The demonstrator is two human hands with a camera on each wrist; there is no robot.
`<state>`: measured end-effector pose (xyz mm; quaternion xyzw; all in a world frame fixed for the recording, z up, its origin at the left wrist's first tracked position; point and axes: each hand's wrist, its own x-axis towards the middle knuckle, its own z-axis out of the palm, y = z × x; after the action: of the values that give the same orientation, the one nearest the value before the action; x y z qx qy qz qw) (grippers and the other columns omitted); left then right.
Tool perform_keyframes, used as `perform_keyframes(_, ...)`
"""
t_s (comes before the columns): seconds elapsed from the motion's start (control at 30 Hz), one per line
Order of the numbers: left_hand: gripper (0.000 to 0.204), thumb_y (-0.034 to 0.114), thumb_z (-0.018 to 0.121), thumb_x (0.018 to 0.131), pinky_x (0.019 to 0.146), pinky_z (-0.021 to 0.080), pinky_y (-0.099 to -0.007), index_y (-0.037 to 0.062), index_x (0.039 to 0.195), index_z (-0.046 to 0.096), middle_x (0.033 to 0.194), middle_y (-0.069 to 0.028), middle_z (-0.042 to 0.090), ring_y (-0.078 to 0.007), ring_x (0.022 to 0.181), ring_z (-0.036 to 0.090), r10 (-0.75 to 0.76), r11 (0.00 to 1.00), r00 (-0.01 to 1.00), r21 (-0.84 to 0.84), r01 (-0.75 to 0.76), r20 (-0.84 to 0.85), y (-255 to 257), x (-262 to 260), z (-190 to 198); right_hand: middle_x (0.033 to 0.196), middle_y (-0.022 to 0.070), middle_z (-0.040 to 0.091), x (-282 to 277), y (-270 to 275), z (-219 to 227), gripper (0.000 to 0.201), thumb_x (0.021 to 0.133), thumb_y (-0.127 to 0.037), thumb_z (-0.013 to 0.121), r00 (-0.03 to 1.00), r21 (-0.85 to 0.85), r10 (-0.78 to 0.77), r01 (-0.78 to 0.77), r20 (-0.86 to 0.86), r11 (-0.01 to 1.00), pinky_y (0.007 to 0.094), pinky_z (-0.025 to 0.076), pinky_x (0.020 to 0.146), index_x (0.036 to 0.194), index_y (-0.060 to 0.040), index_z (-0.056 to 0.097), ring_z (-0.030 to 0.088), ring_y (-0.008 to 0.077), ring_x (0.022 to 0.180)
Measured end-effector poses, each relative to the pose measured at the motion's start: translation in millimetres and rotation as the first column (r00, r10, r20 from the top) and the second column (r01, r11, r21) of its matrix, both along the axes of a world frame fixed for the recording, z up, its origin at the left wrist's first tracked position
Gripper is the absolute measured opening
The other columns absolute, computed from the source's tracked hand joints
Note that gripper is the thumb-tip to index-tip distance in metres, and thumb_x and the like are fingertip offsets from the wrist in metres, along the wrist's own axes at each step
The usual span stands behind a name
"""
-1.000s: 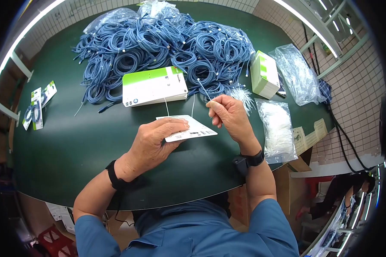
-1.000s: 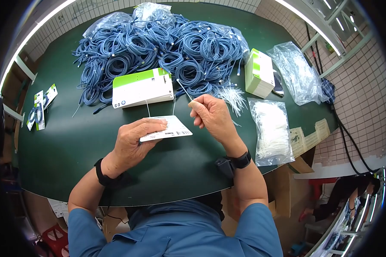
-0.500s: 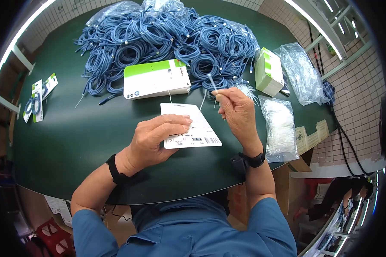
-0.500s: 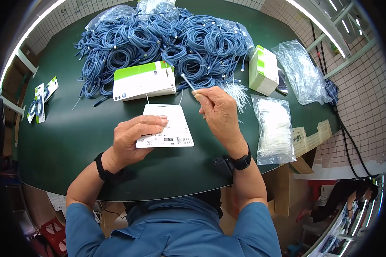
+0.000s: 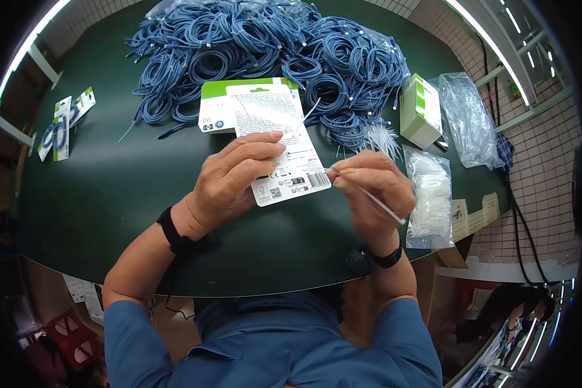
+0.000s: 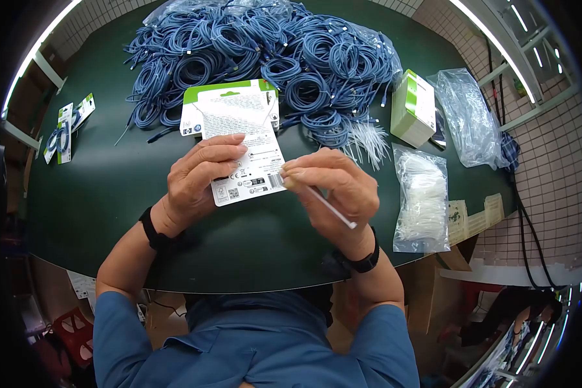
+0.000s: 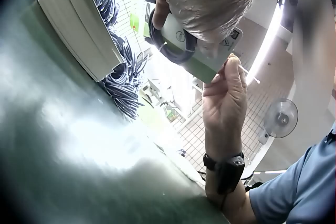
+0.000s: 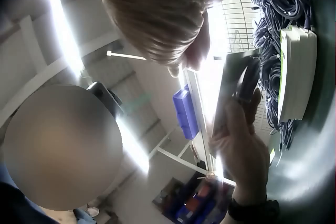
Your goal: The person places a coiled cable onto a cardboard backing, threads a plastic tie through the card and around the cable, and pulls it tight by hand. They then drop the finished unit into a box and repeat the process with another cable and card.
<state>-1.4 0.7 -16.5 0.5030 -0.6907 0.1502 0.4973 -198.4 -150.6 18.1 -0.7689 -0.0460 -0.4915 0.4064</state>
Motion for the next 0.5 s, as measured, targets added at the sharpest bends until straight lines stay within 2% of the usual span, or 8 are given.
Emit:
perform_keyframes(0.03,0.033,0.002,0.088,0.074,0.093,0.063,-0.0416,0.0021,0.093,0.061,0.115,-0.0154,0.074,-0.0363,0.117,0.072,0.002,1.0,1.0,-0.002,-0.002,-0.005,-0.3,-0.1,0.0,0.096,0.0168,0.075,0.8,-1.5,-2.2,0.016,0.087,0.006,0.08,0.999,-0.176,-0.006,-0.002,-0.044,0.984,0.0307,0.058,0.068,0.098,0.0009,0.071,0.074,0.0228,0.081)
perform_keyframes(0.17,0.031,0.001,0.087,0.073,0.092,0.063,-0.0416,0.0015,0.092,0.062,0.114,-0.0148,0.074,-0.0363,0.116,0.072,0.007,1.0,1.0,-0.005,-0.007,-0.014,-1.5,-0.4,-0.1,0.093,0.0177,0.076,5.8,5.1,-6.4,0.022,0.08,0.006,0.084,0.996,-0.198,0.006,-0.024,-0.092,0.98,0.0329,0.059,0.069,0.099,-0.0009,0.073,0.074,0.0254,0.083)
perform_keyframes(0.5,0.032,0.004,0.091,0.074,0.094,0.062,-0.0419,0.0021,0.092,0.064,0.111,-0.0156,0.076,-0.0364,0.115,0.073,0.021,1.0,1.0,0.017,-0.021,0.012,-0.1,0.4,-1.7,0.095,0.0157,0.076,9.1,4.1,-6.7,0.027,0.078,0.008,0.085,0.986,-0.195,-0.004,-0.029,-0.166,0.98,0.0322,0.057,0.07,0.101,-0.0023,0.076,0.074,0.0238,0.083)
